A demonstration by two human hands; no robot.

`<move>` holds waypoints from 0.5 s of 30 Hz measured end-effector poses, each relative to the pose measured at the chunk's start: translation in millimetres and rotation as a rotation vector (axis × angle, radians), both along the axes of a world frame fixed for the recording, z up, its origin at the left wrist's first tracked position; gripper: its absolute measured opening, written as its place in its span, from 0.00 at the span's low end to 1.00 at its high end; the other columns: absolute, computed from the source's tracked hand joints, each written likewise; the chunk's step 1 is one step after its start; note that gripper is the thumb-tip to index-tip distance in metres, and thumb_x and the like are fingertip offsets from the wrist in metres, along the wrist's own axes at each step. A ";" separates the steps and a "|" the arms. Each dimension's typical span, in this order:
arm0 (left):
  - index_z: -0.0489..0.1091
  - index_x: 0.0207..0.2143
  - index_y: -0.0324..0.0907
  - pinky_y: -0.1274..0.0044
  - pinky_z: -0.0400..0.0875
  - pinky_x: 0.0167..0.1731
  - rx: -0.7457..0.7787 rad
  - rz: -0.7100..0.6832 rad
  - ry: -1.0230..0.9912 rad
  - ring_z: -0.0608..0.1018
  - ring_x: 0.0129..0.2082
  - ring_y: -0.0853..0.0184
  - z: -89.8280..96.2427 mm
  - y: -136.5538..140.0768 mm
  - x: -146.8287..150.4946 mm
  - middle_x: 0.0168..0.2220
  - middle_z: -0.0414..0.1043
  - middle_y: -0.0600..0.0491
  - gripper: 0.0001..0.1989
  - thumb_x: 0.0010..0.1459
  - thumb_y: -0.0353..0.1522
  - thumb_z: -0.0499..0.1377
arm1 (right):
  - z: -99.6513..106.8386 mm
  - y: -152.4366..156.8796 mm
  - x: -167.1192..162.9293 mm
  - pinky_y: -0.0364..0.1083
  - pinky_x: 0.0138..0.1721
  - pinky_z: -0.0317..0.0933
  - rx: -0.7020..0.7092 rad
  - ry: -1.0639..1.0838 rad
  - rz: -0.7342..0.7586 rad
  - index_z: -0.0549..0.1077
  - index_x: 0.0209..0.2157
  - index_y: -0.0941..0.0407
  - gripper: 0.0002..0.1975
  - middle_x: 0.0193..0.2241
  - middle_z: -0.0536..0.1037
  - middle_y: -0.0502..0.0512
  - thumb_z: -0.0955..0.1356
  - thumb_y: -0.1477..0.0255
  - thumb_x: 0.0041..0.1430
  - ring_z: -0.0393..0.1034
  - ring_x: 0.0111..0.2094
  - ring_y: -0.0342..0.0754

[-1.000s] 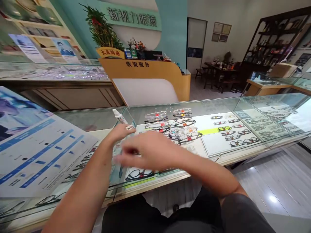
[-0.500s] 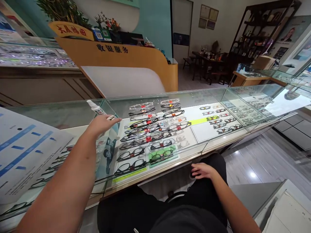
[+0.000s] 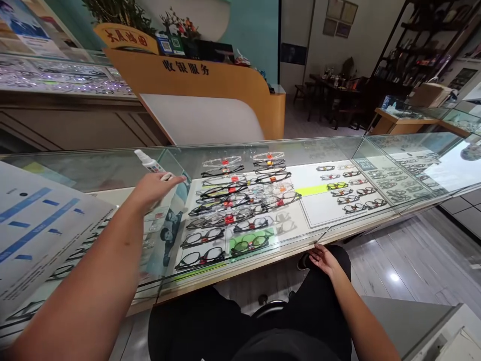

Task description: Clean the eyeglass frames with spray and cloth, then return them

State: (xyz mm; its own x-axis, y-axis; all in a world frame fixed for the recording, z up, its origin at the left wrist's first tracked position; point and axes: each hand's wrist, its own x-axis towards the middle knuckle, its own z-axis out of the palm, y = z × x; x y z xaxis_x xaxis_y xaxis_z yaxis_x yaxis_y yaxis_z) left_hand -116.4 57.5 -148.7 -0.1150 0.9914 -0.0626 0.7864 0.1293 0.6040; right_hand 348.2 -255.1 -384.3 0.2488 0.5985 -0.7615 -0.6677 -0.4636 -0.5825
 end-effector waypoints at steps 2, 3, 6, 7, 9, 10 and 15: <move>0.60 0.22 0.44 0.75 0.54 0.31 0.012 0.003 -0.027 0.61 0.28 0.67 -1.4 0.1 -0.3 0.21 0.56 0.58 0.18 0.56 0.44 0.60 | 1.3 -4.4 -1.0 0.47 0.53 0.73 0.001 0.002 -0.009 0.74 0.33 0.51 0.08 0.38 0.82 0.53 0.76 0.71 0.55 0.81 0.48 0.50; 0.59 0.22 0.45 0.74 0.54 0.31 0.017 0.006 -0.040 0.60 0.28 0.67 -2.2 0.0 -0.7 0.21 0.56 0.58 0.18 0.55 0.45 0.60 | 2.6 -6.8 -1.4 0.48 0.53 0.73 -0.001 0.002 -0.012 0.74 0.33 0.51 0.08 0.38 0.82 0.53 0.76 0.71 0.55 0.81 0.48 0.50; 0.59 0.22 0.46 0.72 0.54 0.30 0.022 0.023 -0.062 0.59 0.26 0.66 -4.7 -0.3 -2.1 0.20 0.56 0.56 0.18 0.53 0.47 0.60 | 8.7 -16.3 -3.0 0.48 0.53 0.73 -0.023 -0.005 -0.011 0.74 0.33 0.50 0.07 0.37 0.83 0.52 0.75 0.71 0.55 0.82 0.47 0.49; 0.60 0.22 0.46 0.71 0.54 0.30 0.021 0.031 -0.064 0.59 0.26 0.66 -5.3 -0.3 -2.6 0.20 0.56 0.56 0.18 0.52 0.47 0.60 | 11.5 -20.3 -3.7 0.48 0.52 0.74 -0.035 -0.008 -0.005 0.73 0.33 0.51 0.07 0.37 0.83 0.52 0.75 0.72 0.55 0.82 0.46 0.48; 0.60 0.23 0.46 0.71 0.54 0.29 0.014 0.046 -0.066 0.59 0.25 0.66 -6.1 0.0 -3.3 0.20 0.57 0.56 0.18 0.51 0.48 0.61 | 18.3 -30.2 -5.5 0.46 0.49 0.74 -0.065 -0.016 0.021 0.73 0.31 0.51 0.06 0.36 0.84 0.52 0.74 0.73 0.56 0.83 0.43 0.47; 0.60 0.23 0.46 0.71 0.54 0.29 0.010 0.052 -0.067 0.60 0.24 0.66 -6.3 0.3 -3.5 0.20 0.57 0.56 0.18 0.51 0.48 0.61 | 22.6 -36.2 -6.5 0.45 0.48 0.74 -0.082 -0.024 0.043 0.73 0.31 0.52 0.06 0.36 0.84 0.53 0.74 0.73 0.56 0.83 0.42 0.47; 0.61 0.25 0.46 0.73 0.55 0.27 -0.019 0.073 -0.074 0.59 0.23 0.68 -5.9 0.6 -3.5 0.20 0.57 0.58 0.17 0.53 0.47 0.60 | 63.9 -75.8 -11.2 0.42 0.37 0.71 -0.190 -0.091 0.253 0.75 0.31 0.54 0.07 0.32 0.83 0.55 0.76 0.70 0.57 0.81 0.34 0.45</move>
